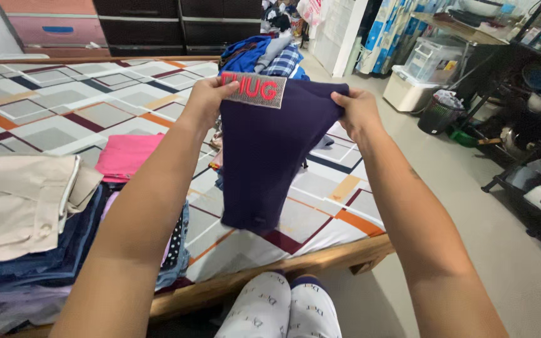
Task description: The person folds several items of clothing on a bed, including a polka-dot garment, a purple long-sleeved shirt, and a navy blue top, then places them into sorted stacks.
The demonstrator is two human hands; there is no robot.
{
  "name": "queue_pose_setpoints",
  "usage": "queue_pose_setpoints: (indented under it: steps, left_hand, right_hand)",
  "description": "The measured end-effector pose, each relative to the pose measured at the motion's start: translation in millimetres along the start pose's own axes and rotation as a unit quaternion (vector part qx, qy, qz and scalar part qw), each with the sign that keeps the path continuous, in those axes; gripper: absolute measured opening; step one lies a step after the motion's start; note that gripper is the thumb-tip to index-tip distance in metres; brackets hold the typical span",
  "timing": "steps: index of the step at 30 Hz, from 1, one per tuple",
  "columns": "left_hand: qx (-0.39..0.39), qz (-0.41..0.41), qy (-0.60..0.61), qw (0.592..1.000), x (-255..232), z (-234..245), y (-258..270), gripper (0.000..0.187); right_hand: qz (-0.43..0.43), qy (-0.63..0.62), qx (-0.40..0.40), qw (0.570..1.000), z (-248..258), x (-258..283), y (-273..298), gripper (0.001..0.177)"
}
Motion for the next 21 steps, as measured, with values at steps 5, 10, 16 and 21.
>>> queue_pose_setpoints:
  steps: [5,10,16,21]
  left_hand:
    - [-0.028,-0.108,-0.072,0.991,-38,3,-27,0.064]
    - [0.067,-0.139,-0.158,0.975,-39,-14,55,0.088]
    - [0.03,0.029,-0.391,0.92,90,-9,219,0.043]
    - [0.071,0.168,-0.366,0.913,180,-2,328,0.042]
  right_hand:
    - [0.103,0.0,0.011,0.995,-1,15,-33,0.015]
    - [0.119,-0.024,0.002,0.993,-1,-5,22,0.018]
    - [-0.059,0.242,-0.024,0.968,29,-183,172,0.025]
    - [-0.252,0.099,0.071,0.96,28,-283,298,0.032]
Point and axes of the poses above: each hand's wrist, its own y-axis away from the middle knuckle, its own z-axis out of the back of the hand, x = y × z, the point moved 5 cm from there along -y, towards the middle knuckle, and after that the axes turned 10 degrees about x, right-handed, at the moved point
